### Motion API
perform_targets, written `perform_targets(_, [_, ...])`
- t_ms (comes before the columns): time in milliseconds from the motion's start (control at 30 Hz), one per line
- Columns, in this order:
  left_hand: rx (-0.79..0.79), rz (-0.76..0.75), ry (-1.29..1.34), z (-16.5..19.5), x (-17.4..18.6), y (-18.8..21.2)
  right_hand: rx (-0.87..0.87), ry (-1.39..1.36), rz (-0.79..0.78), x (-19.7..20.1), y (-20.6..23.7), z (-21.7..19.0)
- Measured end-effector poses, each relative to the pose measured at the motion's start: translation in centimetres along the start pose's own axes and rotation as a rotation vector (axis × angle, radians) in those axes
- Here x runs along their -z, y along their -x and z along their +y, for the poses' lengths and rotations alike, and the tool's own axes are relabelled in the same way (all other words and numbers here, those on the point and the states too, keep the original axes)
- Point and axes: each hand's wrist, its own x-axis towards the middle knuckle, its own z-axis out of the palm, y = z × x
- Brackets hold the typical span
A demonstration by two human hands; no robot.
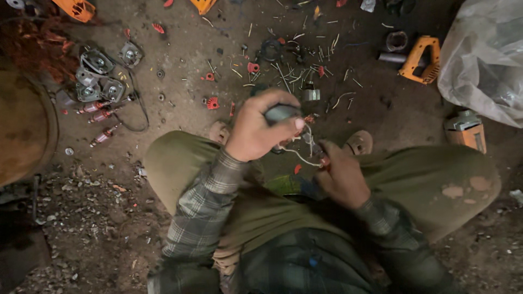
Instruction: The person sits on the floor of a workshop and disassembles an electric motor. They use a screwdriver to pry open the orange motor housing, then use pliers to pull the copper wire windings out of the stator core, working the wires free a handful at a time.
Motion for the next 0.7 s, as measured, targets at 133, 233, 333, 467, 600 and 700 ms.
perform_targets(133, [-0.186,0.049,-0.127,0.4,-0.1,0.1,-0.022,-0.015,-0.002,0.1,-0.3,-0.3])
perform_targets(233, [-0.267,0.063,-0.162,0.3,-0.3,0.0,0.016,-0.039,0.002,0.2,-0.4,-0.5])
perform_targets(333, [-0.334,0.102,-0.237,0.2,-0.7,0.0,0.026,-0.007,-0.015,0.3,-0.4,-0.6])
perform_targets(467, [-0.267,0.187,-0.338,0.5,-1.7,0.1,0.040,0.020,0.025,0.1,-0.4,-0.7])
perform_targets(600, [-0.255,0.266,-0.377,1.1,-2.4,0.3,0.005,0.065,0.035,-0.2,-0.5,-0.7])
perform_targets(700, [-0.258,0.279,-0.406,1.5,-2.6,0.4,-0.064,0.083,-0.012,-0.6,-0.8,-0.5])
